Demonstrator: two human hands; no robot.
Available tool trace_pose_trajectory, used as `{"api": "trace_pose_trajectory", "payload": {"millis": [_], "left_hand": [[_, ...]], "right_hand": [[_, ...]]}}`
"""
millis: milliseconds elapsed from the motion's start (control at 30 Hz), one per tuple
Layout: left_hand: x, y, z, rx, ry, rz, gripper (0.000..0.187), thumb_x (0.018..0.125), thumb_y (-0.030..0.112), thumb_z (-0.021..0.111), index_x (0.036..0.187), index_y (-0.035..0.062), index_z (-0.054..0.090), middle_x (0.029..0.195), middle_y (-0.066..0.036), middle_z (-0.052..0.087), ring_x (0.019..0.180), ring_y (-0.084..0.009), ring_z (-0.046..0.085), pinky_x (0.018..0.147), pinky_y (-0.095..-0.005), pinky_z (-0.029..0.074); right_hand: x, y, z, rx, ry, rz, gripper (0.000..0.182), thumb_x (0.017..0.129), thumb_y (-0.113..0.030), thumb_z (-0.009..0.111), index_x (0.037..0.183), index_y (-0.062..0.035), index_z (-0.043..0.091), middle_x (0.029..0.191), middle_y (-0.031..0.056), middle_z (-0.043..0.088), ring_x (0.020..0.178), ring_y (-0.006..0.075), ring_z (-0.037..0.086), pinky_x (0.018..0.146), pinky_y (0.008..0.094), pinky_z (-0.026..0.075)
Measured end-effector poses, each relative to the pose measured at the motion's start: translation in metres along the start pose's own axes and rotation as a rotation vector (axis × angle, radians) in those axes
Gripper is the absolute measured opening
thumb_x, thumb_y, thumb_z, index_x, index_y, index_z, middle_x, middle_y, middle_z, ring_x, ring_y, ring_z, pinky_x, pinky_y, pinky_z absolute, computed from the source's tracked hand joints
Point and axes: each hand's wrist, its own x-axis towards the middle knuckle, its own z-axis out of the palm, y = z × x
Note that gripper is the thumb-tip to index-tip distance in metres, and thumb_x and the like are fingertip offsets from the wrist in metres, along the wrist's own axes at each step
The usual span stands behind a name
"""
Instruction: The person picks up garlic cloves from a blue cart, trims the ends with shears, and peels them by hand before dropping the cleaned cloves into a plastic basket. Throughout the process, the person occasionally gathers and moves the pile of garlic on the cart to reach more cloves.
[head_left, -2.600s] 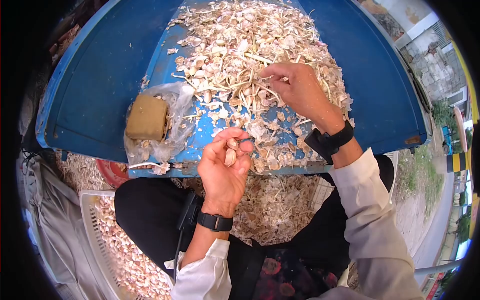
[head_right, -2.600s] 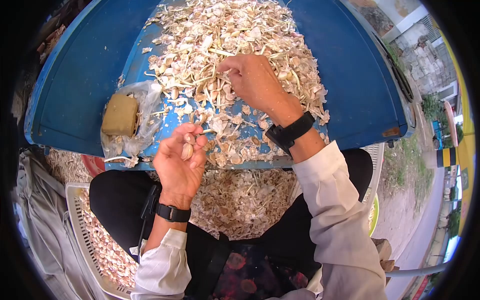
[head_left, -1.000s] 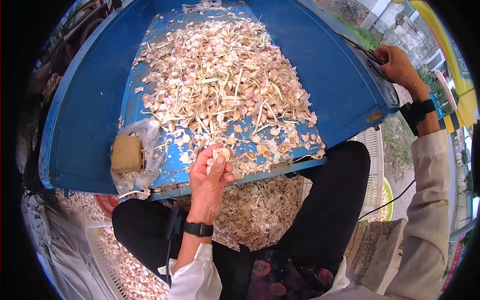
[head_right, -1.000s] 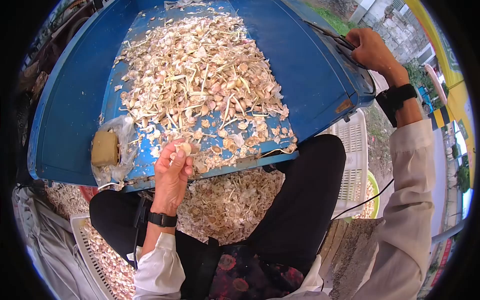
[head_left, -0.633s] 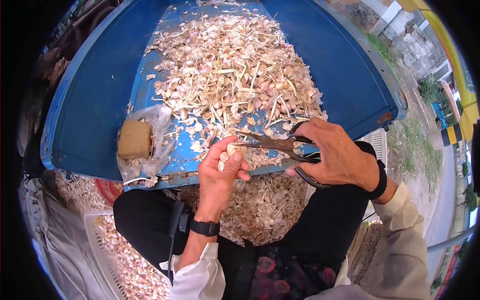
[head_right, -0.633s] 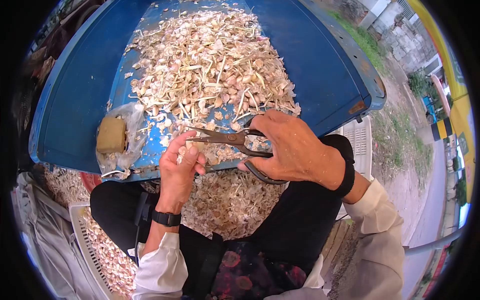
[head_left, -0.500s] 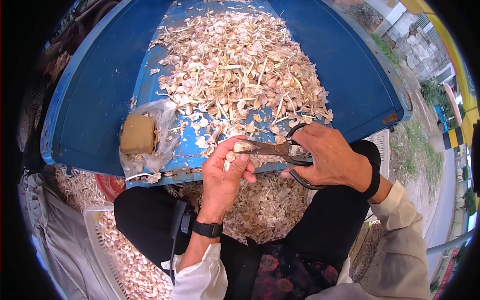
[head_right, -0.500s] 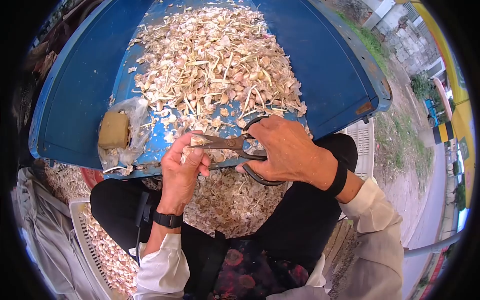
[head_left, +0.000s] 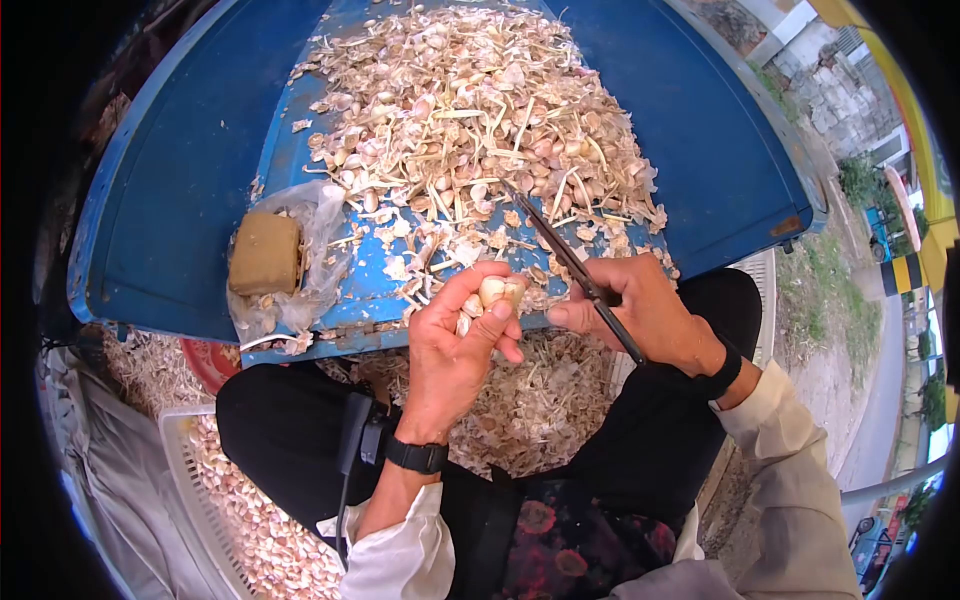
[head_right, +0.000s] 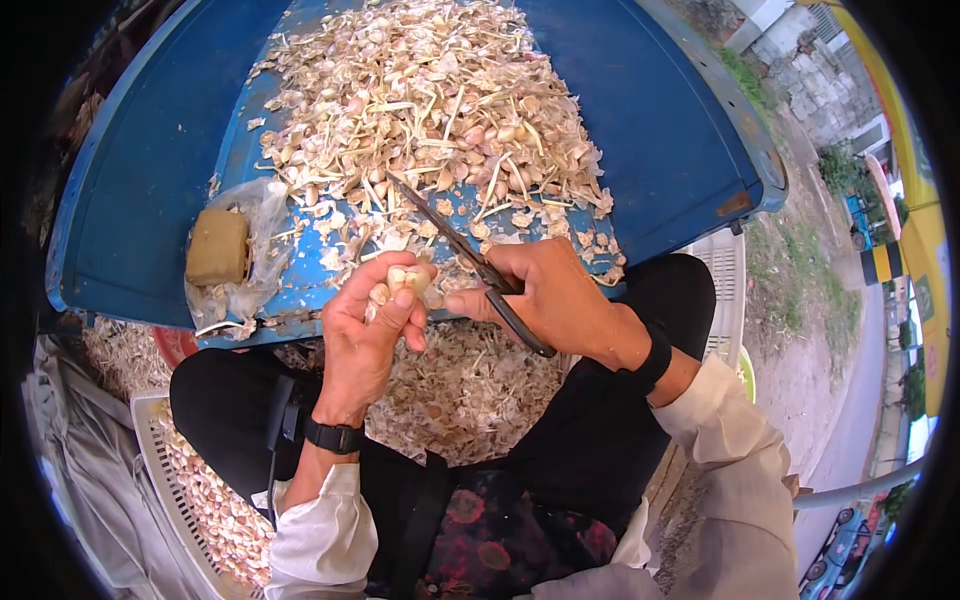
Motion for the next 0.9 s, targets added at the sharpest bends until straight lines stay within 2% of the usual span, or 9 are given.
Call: {"api": "trace_pose_trajectory", "payload": {"millis": [33, 67, 200, 333, 533, 700, 767, 800, 900], "left_hand": [[0.0, 0.001, 0.002, 0.017, 0.013, 0.02, 0.031, 0.093, 0.0, 0.057, 0.124, -0.0011, 0.056, 0.096, -0.008, 0.065, 0.064, -0.0092, 0.058, 0.054, -0.0227, 0.05], [0.001, 0.001, 0.004, 0.033, 0.02, 0.038, 0.033, 0.094, -0.001, 0.057, 0.127, 0.0001, 0.055, 0.102, -0.008, 0.065, 0.066, -0.0091, 0.058, 0.055, -0.0227, 0.051], [-0.005, -0.003, 0.009, 0.249, -0.055, 0.064, 0.04, 0.094, -0.001, 0.056, 0.133, 0.0035, 0.052, 0.103, -0.007, 0.065, 0.065, -0.0083, 0.057, 0.055, -0.0226, 0.051], [-0.014, 0.002, 0.012, 0.173, -0.134, -0.13, 0.045, 0.096, 0.008, 0.058, 0.139, 0.0075, 0.048, 0.113, -0.009, 0.064, 0.066, -0.0033, 0.054, 0.048, -0.0165, 0.038], [0.0, -0.004, -0.011, -0.212, -0.005, -0.062, 0.031, 0.098, 0.02, 0.056, 0.123, 0.0014, 0.056, 0.098, -0.007, 0.064, 0.06, -0.005, 0.048, 0.042, -0.0155, 0.032], [0.025, 0.004, -0.022, -0.421, 0.183, -0.106, 0.03, 0.099, 0.029, 0.054, 0.106, 0.0008, 0.06, 0.077, 0.0, 0.053, 0.056, -0.0044, 0.043, 0.039, -0.0159, 0.028], [0.047, 0.009, -0.024, -0.094, 0.246, -0.125, 0.027, 0.1, 0.028, 0.052, 0.107, 0.0019, 0.059, 0.074, 0.002, 0.048, 0.057, -0.0046, 0.042, 0.039, -0.0149, 0.025], [0.062, 0.006, -0.026, 0.115, 0.253, -0.067, 0.026, 0.096, 0.029, 0.06, 0.096, 0.0032, 0.065, 0.063, 0.007, 0.045, 0.051, -0.0038, 0.039, 0.041, -0.018, 0.027], [0.112, -0.017, -0.032, 0.723, 0.307, 0.175, 0.026, 0.089, 0.029, 0.069, 0.089, 0.0031, 0.067, 0.06, 0.0, 0.056, 0.05, -0.0134, 0.051, 0.044, -0.0284, 0.038]], "right_hand": [[0.002, -0.007, 0.004, 0.369, 0.097, 0.187, 0.041, 0.081, -0.039, 0.077, 0.079, -0.0012, 0.061, 0.052, 0.0009, 0.05, 0.044, 0.0112, 0.048, 0.044, 0.0269, 0.036], [0.009, 0.004, 0.011, 0.446, 0.131, 0.118, 0.035, 0.083, -0.033, 0.076, 0.082, -0.0023, 0.06, 0.057, -0.0032, 0.05, 0.05, 0.0035, 0.048, 0.044, 0.0225, 0.033], [0.017, -0.012, 0.042, 0.741, 0.152, 0.046, 0.03, 0.086, -0.025, 0.074, 0.089, 0.0005, 0.058, 0.066, -0.001, 0.057, 0.059, 0.0062, 0.056, 0.049, 0.0212, 0.041], [0.001, -0.01, 0.037, 0.824, 0.141, 0.183, 0.02, 0.087, -0.013, 0.071, 0.093, 0.0017, 0.059, 0.071, -0.0005, 0.06, 0.064, 0.005, 0.058, 0.052, 0.021, 0.044], [-0.137, -0.005, -0.036, 0.499, 0.763, 0.183, 0.022, 0.086, -0.02, 0.073, 0.093, -0.0034, 0.06, 0.074, -0.0031, 0.058, 0.061, 0.0016, 0.048, 0.054, 0.0175, 0.034], [-0.23, 0.102, -0.078, 0.031, 1.341, 0.396, 0.021, 0.092, -0.023, 0.067, 0.092, -0.0023, 0.06, 0.073, -0.0039, 0.055, 0.061, 0.0036, 0.048, 0.054, 0.0188, 0.035], [-0.277, 0.179, -0.089, 0.016, 1.263, 0.483, 0.018, 0.093, -0.015, 0.063, 0.104, -0.0005, 0.06, 0.088, 0.0016, 0.063, 0.077, 0.0058, 0.056, 0.065, 0.0212, 0.044], [-0.299, 0.21, -0.092, -0.315, 1.149, 0.638, 0.017, 0.094, -0.01, 0.062, 0.106, 0.0024, 0.06, 0.092, 0.0025, 0.063, 0.082, 0.0082, 0.057, 0.071, 0.0233, 0.046], [-0.287, 0.208, -0.07, -0.215, 1.277, 0.566, 0.017, 0.093, -0.008, 0.062, 0.104, 0.0038, 0.061, 0.097, 0.0045, 0.065, 0.086, 0.0111, 0.058, 0.076, 0.0259, 0.047]]}}
